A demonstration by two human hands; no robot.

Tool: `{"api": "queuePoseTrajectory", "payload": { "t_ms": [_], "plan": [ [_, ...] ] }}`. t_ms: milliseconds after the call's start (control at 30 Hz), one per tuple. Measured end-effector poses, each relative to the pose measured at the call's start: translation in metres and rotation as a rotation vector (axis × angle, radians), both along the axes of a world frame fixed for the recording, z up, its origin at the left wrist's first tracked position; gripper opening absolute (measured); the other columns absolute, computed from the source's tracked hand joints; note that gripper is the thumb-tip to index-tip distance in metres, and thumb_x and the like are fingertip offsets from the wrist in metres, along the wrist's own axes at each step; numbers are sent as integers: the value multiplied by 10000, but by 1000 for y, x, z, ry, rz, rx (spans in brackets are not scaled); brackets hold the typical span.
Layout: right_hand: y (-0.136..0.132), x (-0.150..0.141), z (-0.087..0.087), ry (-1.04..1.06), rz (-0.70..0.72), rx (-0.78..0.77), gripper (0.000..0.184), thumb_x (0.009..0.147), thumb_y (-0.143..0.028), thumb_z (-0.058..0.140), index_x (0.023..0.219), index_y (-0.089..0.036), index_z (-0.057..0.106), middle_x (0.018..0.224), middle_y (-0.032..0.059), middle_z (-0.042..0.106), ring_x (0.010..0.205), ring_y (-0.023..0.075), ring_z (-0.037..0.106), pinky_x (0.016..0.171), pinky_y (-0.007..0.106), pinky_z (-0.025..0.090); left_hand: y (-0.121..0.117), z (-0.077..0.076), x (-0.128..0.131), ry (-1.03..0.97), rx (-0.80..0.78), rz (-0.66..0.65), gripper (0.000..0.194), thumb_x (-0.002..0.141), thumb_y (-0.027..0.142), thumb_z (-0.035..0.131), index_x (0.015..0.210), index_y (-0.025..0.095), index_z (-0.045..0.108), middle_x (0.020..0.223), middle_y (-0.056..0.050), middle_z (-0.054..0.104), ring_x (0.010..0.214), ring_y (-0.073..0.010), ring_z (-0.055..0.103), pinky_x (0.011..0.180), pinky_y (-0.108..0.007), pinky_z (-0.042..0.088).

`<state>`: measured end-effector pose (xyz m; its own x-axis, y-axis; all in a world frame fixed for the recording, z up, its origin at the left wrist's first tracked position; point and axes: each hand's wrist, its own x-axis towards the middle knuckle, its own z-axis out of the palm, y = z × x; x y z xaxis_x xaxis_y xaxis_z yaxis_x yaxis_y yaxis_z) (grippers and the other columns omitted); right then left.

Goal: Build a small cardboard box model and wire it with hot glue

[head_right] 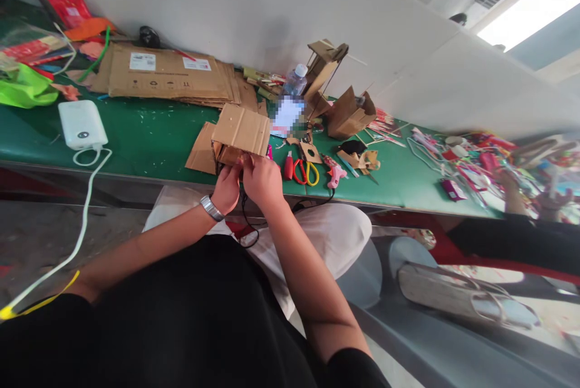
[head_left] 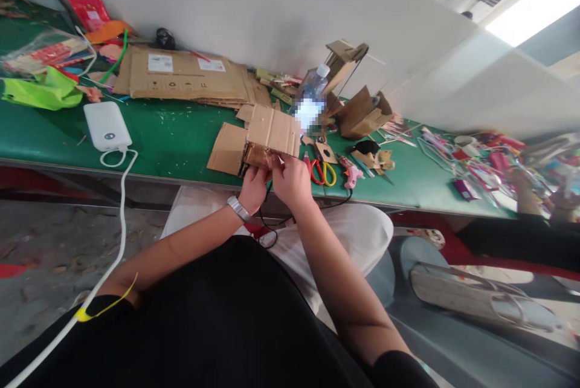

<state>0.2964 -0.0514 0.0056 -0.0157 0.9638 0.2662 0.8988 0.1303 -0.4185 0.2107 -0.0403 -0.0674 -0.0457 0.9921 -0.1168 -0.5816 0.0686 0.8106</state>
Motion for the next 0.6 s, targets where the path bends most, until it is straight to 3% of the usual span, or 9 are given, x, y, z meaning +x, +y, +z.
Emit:
{"api": "queuePoseTrajectory", "payload": {
  "t_ms": [167,600],
  "plan": [
    [-4,-5,1,-173,-13,-20,358,1083,-264,427,1194,-149,747,1127,164,812,994,287,765,856,336,548,0,1,-1,0,-3,-16,257,957,406,722,939,151,748,906,-90,794,1001,-223,729,917,-323,563],
    [-8,-7,-5,-188,-20,-13,371,1102,-281,409,1320,-187,695,1172,122,819,970,272,777,880,341,530,-2,-2,-2,-35,29,2,180,969,329,684,894,185,761,998,-76,804,1013,-192,723,964,-310,547]
  ]
}}
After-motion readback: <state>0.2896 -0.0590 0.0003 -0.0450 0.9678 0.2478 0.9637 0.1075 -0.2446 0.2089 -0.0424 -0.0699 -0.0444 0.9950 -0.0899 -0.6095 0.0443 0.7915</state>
